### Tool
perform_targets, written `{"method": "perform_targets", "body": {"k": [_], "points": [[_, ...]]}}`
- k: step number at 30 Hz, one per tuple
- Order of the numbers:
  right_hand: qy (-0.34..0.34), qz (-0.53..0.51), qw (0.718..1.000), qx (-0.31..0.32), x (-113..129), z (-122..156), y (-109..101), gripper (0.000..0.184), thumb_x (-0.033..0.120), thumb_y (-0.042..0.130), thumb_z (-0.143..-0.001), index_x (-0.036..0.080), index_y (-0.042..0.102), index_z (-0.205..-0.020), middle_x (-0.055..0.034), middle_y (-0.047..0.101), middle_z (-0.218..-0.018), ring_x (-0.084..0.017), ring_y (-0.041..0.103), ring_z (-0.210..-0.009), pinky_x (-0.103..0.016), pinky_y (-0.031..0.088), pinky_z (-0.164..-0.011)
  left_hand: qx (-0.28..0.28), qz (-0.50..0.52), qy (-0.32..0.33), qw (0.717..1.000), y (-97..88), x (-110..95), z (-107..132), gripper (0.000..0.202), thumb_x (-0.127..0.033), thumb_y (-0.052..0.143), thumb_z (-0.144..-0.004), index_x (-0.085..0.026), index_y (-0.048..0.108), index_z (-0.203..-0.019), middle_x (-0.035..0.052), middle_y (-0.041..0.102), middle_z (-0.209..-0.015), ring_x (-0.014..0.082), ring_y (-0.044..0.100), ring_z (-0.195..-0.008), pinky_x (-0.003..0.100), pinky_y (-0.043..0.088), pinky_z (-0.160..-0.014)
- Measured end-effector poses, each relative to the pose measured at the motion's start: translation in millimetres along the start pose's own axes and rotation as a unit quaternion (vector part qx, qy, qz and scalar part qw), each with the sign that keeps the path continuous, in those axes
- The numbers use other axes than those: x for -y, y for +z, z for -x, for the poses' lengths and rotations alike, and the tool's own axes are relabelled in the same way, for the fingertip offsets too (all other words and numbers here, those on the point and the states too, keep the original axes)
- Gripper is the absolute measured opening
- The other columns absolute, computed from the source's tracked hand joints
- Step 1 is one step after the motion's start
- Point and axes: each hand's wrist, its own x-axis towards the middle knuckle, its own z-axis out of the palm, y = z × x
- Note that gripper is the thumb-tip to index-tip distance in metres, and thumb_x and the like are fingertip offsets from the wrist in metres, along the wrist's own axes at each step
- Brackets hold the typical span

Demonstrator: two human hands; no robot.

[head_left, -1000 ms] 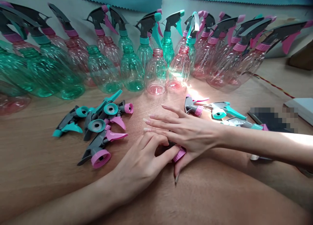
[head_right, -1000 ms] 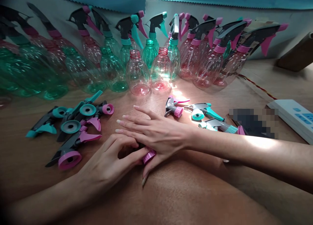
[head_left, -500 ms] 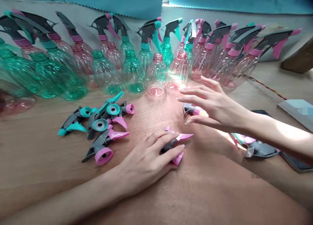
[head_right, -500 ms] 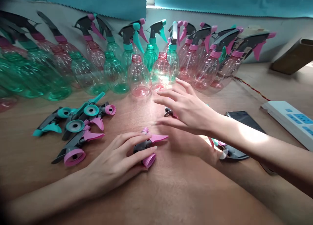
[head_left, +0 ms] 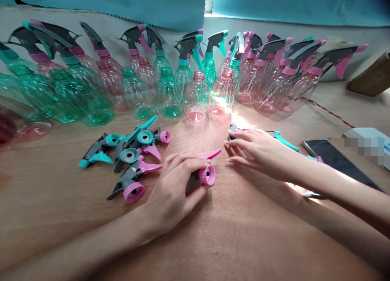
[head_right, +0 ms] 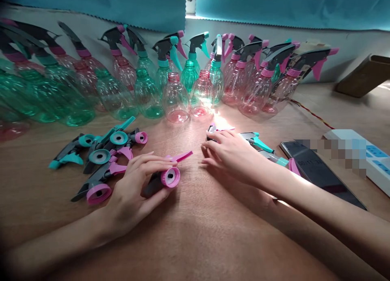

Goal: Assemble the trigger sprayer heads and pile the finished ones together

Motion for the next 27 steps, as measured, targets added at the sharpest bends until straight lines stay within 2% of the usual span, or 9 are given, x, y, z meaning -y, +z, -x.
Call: {"method": "perform_targets", "body": {"k": [5, 10, 15, 18, 20, 24, 27], "points": [[-0.030, -0.032, 0.998, -0.038, 18, 1, -3, 0.031, 0.035, 0.049, -0.091, 0.011, 0.066, -0.099, -0.0177, 0.065, -0.108, -0.029, 0.061, -0.097, -0.045, 0.049, -0.080, -0.035, 0.002, -0.026, 0.999, -1.2, 1, -1, 0.025, -0.012, 0.062, -0.079, -0.021, 0.053, -0.101, 0.0029, 0.065, -0.094, 0.0207, 0.058, -0.095, 0.039, 0.042, -0.087], [-0.044, -0.129, 0.990, -0.030, 31, 11, -6, 0.018, 0.027, 0.051, -0.091, 0.017, 0.066, -0.095, -0.0110, 0.067, -0.108, -0.022, 0.061, -0.103, -0.039, 0.052, -0.085, -0.052, 0.009, -0.068, 0.996, -1.4, 3, -1, 0.020, -0.020, 0.063, -0.081, -0.019, 0.053, -0.099, 0.0042, 0.062, -0.093, 0.0205, 0.058, -0.090, 0.036, 0.045, -0.082], [-0.070, -0.184, 0.980, -0.042, 42, 26, -7, 0.014, 0.022, 0.052, -0.090, 0.018, 0.065, -0.092, -0.0084, 0.070, -0.103, -0.020, 0.064, -0.100, -0.036, 0.054, -0.085, -0.062, 0.019, -0.068, 0.996, -1.4, 1, 1, 0.021, -0.019, 0.062, -0.083, -0.020, 0.052, -0.101, 0.0037, 0.061, -0.093, 0.0191, 0.058, -0.088, 0.035, 0.046, -0.080], [-0.060, -0.202, 0.976, -0.054, 47, 35, -9, 0.011, 0.023, 0.055, -0.088, 0.019, 0.064, -0.093, -0.0079, 0.070, -0.102, -0.018, 0.065, -0.098, -0.033, 0.055, -0.083, -0.063, 0.018, -0.075, 0.995, -1.8, 1, 2, 0.021, -0.020, 0.062, -0.083, -0.020, 0.052, -0.101, 0.0038, 0.061, -0.094, 0.0193, 0.058, -0.088, 0.035, 0.047, -0.079], [-0.044, -0.186, 0.980, -0.060, 47, 40, -11, 0.016, 0.027, 0.058, -0.086, 0.019, 0.063, -0.100, -0.0105, 0.066, -0.113, -0.020, 0.061, -0.107, -0.035, 0.053, -0.087, -0.064, 0.021, -0.077, 0.995, -1.4, 1, 3, 0.021, -0.019, 0.063, -0.083, -0.020, 0.052, -0.101, 0.0037, 0.061, -0.094, 0.0191, 0.058, -0.087, 0.034, 0.047, -0.078], [-0.020, -0.113, 0.992, -0.045, 43, 41, -12, 0.054, 0.044, 0.064, -0.079, 0.017, 0.053, -0.125, -0.0181, 0.045, -0.141, -0.031, 0.040, -0.131, -0.051, 0.041, -0.101, -0.076, 0.034, -0.079, 0.993, 0.5, 2, 3, 0.025, -0.019, 0.064, -0.082, -0.021, 0.051, -0.102, 0.0033, 0.061, -0.094, 0.0189, 0.059, -0.088, 0.034, 0.048, -0.077], [-0.031, -0.094, 0.995, -0.004, 38, 37, -6, 0.065, 0.052, 0.060, -0.079, 0.020, 0.046, -0.134, -0.0160, 0.044, -0.142, -0.031, 0.039, -0.132, -0.058, 0.032, -0.105, -0.080, 0.032, -0.080, 0.993, 0.3, 2, 3, 0.030, -0.021, 0.066, -0.081, -0.021, 0.050, -0.106, 0.0038, 0.062, -0.098, 0.0195, 0.060, -0.091, 0.034, 0.047, -0.080]]}}
